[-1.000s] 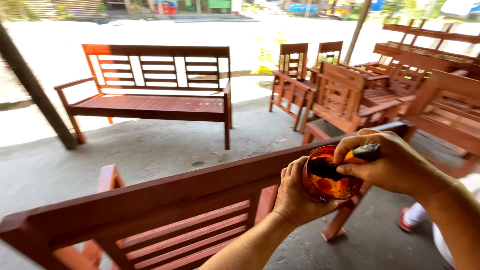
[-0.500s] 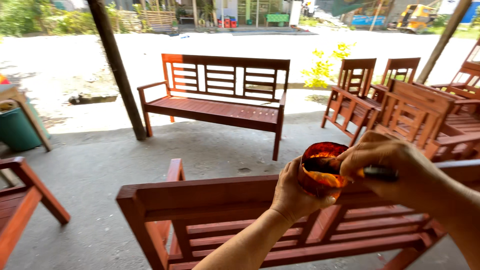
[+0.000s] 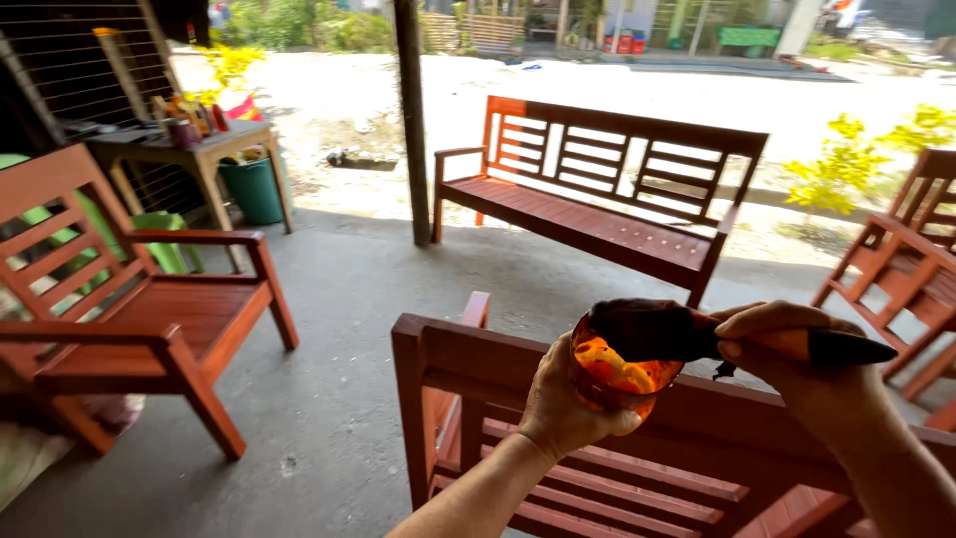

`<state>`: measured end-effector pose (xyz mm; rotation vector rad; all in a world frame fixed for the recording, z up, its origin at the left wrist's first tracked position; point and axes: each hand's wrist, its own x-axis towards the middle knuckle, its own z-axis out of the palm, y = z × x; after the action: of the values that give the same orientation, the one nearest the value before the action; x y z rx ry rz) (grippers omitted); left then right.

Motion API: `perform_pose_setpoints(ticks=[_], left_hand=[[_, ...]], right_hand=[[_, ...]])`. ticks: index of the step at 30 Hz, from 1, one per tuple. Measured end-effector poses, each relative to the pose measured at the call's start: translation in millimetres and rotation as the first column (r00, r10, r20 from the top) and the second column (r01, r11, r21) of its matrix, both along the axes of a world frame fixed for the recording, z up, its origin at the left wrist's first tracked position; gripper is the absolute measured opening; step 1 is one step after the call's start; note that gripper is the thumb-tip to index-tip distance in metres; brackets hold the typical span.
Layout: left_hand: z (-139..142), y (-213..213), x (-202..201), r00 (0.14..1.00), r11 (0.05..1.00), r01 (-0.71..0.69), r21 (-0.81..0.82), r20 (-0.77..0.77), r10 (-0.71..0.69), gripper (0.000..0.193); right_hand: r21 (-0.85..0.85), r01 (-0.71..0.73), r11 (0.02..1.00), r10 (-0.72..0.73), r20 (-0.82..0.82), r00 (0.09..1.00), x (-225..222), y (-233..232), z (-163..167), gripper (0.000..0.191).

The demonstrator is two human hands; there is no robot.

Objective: The person paints red stain onto wooden benches and chairs using a wide brush, holding a small paint cup in one hand. They coat armrests, legs, rails and backrest slats of several furniture pieces, dipping the brush into the cup as they move around the pieces.

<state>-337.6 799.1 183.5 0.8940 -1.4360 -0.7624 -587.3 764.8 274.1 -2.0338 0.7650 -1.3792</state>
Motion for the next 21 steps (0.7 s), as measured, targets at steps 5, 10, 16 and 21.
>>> perform_pose_setpoints(ticks=[5,10,16,21], left_hand=[[-24.6,30.5,36.0,0.976,0.979,-0.202,-0.004,-0.088,0.201,0.096],[-47.9,52.0,85.1,0.852,0.856,-0.517,0.013,0.097,0.514,0.094],[-78.1,61.5,143.8,0.676,0.703,-0.711,0.025,0.301,0.673,0.098],[-106.4,72.5,184.6,0.632,0.679,-0.734,-0.003,0.362,0.685,0.096]], right_hand=[[0.249,-0.437,0.864,0.163,0.684,0.711,56.7,-16.9,-73.3,0.005],[0.331,-0.556,0.762,0.048,0.828,0.559,127.7,-10.4,-116.1,0.007],[0.318,-0.405,0.857,0.026,0.759,0.65,198.6,7.1,-153.2,0.009],[0.301,-0.289,0.909,-0.006,0.701,0.713,245.6,25.2,-186.0,0.012]])
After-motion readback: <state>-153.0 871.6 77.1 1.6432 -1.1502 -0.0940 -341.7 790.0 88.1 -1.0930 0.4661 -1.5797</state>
